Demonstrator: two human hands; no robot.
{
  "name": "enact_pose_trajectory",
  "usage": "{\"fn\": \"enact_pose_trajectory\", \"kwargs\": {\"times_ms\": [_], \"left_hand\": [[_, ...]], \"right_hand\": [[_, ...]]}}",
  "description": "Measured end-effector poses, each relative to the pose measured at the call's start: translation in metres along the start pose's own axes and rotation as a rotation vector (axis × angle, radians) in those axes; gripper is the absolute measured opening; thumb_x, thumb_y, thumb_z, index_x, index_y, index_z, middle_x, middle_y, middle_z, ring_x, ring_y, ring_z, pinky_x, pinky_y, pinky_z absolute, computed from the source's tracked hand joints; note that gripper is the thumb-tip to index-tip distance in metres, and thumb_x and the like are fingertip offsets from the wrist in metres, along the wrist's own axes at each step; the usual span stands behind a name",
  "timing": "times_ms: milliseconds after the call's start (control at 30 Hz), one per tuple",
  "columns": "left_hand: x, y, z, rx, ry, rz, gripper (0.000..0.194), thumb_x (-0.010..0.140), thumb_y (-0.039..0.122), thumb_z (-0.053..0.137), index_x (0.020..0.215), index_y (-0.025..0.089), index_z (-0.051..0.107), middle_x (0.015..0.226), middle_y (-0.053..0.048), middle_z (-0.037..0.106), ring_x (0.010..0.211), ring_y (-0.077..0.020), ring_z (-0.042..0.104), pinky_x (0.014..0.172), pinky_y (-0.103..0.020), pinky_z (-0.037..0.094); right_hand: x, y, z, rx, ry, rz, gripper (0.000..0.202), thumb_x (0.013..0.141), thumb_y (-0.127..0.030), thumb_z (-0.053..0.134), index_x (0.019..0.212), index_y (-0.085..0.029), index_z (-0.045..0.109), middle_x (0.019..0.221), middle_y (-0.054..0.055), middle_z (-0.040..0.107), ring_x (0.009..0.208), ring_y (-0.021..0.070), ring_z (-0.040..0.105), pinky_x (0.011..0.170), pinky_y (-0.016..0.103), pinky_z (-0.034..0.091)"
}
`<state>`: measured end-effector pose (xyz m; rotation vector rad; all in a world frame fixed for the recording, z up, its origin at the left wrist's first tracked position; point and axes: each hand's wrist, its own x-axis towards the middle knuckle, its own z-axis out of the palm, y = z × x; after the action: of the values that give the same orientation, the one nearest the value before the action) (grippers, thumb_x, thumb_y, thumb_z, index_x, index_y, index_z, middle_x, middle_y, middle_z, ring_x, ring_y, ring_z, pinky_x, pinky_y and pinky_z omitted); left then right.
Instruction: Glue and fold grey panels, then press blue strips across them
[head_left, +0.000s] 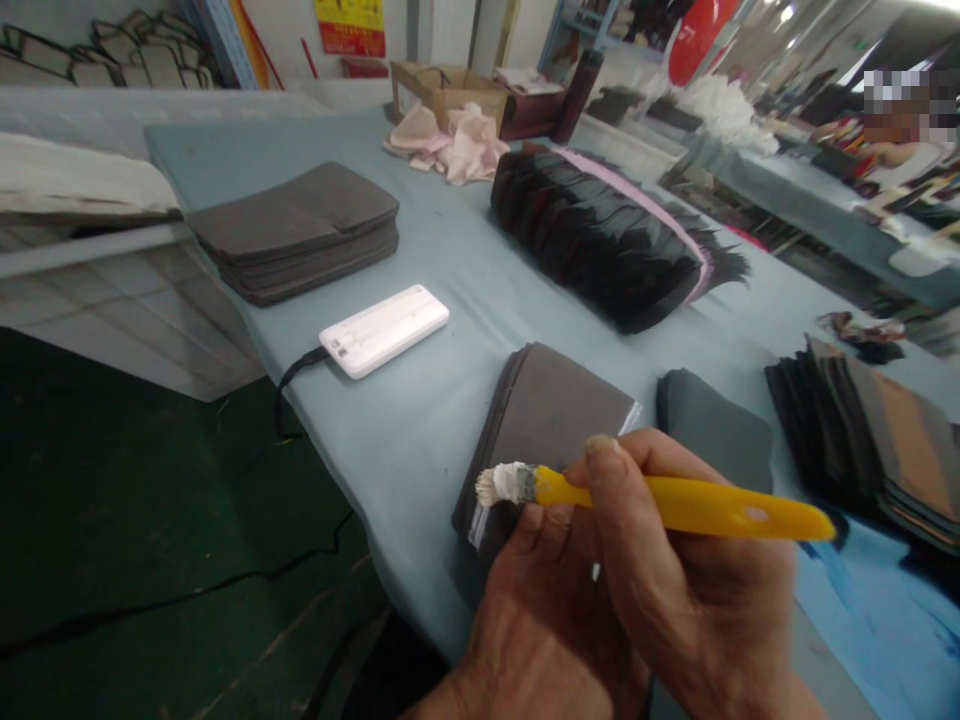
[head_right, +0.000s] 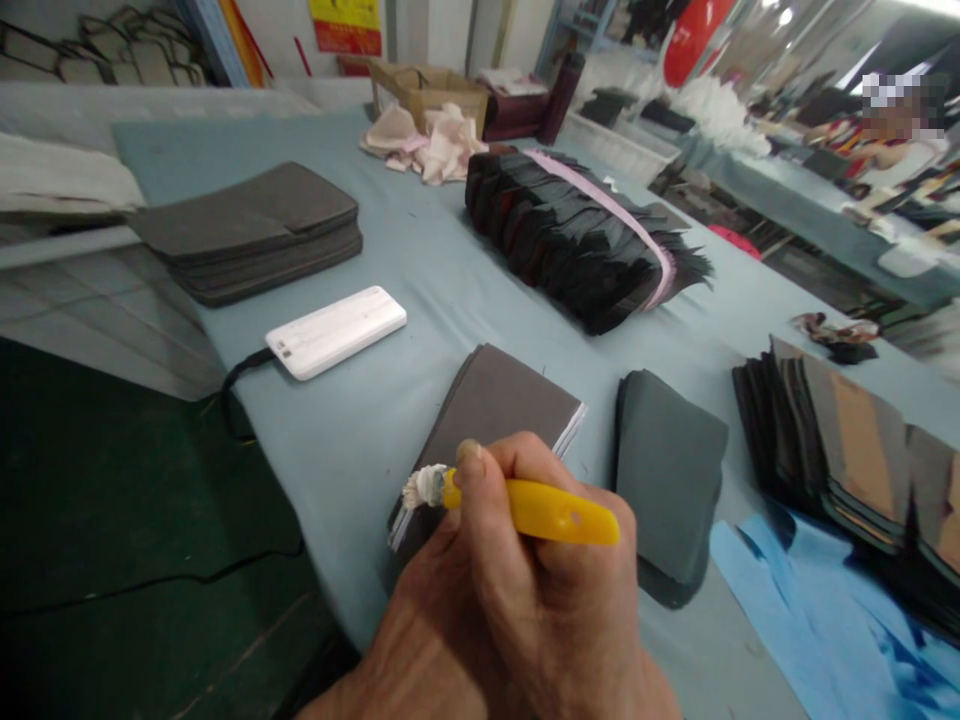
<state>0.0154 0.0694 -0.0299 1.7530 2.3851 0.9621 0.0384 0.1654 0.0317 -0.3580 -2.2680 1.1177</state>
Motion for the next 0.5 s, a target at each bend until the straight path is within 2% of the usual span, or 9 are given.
{"fn": "enact_pose_trajectory", "kwargs": {"times_ms": [67, 133, 233, 367, 500], "left_hand": [[0.001, -0.001, 0.002, 0.008, 0.044, 0.024, 0.065, 0.108, 0.037, 0.045, 0.166, 0.01, 0.033, 0.166, -0.012, 0.051, 0.15, -0.0271, 0.053, 0.128, -0.04, 0.042], [0.0, -0.003, 0.004, 0.024, 0.108, 0.035, 0.071, 0.106, 0.041, 0.05, 0.165, 0.006, 0.033, 0.166, -0.015, 0.051, 0.152, -0.0297, 0.051, 0.131, -0.042, 0.038], [-0.001, -0.004, 0.006, 0.034, 0.168, 0.033, 0.072, 0.102, 0.046, 0.056, 0.161, 0.007, 0.041, 0.158, -0.015, 0.06, 0.149, -0.0318, 0.055, 0.125, -0.044, 0.044], [0.002, -0.005, 0.005, 0.046, 0.121, 0.013, 0.071, 0.099, 0.054, 0.061, 0.151, 0.006, 0.054, 0.15, -0.02, 0.066, 0.14, -0.0344, 0.064, 0.117, -0.044, 0.053], [0.0, -0.006, 0.007, 0.068, 0.156, 0.037, 0.067, 0.098, 0.055, 0.062, 0.142, 0.005, 0.06, 0.149, -0.023, 0.065, 0.14, -0.0363, 0.063, 0.118, -0.043, 0.052]], "right_hand": [[0.007, 0.003, 0.001, -0.019, 0.041, 0.013, 0.034, 0.105, -0.036, 0.064, 0.072, -0.027, 0.064, 0.051, -0.004, 0.055, 0.036, 0.0116, 0.048, 0.031, 0.023, 0.036], [0.013, 0.005, 0.002, -0.024, 0.076, 0.045, 0.036, 0.103, -0.04, 0.067, 0.071, -0.025, 0.064, 0.05, -0.004, 0.053, 0.037, 0.0117, 0.047, 0.031, 0.023, 0.036], [0.022, 0.01, 0.003, -0.033, 0.114, 0.058, 0.037, 0.101, -0.043, 0.07, 0.07, -0.023, 0.064, 0.049, -0.004, 0.053, 0.038, 0.0111, 0.046, 0.033, 0.022, 0.036], [0.036, 0.016, 0.001, -0.064, 0.126, 0.051, 0.039, 0.103, -0.046, 0.065, 0.072, -0.023, 0.065, 0.049, -0.003, 0.053, 0.038, 0.0118, 0.047, 0.035, 0.024, 0.035], [0.054, 0.023, 0.001, -0.136, 0.142, -0.006, 0.041, 0.103, -0.044, 0.064, 0.068, -0.023, 0.064, 0.047, -0.003, 0.055, 0.038, 0.0122, 0.048, 0.036, 0.025, 0.034]]}}
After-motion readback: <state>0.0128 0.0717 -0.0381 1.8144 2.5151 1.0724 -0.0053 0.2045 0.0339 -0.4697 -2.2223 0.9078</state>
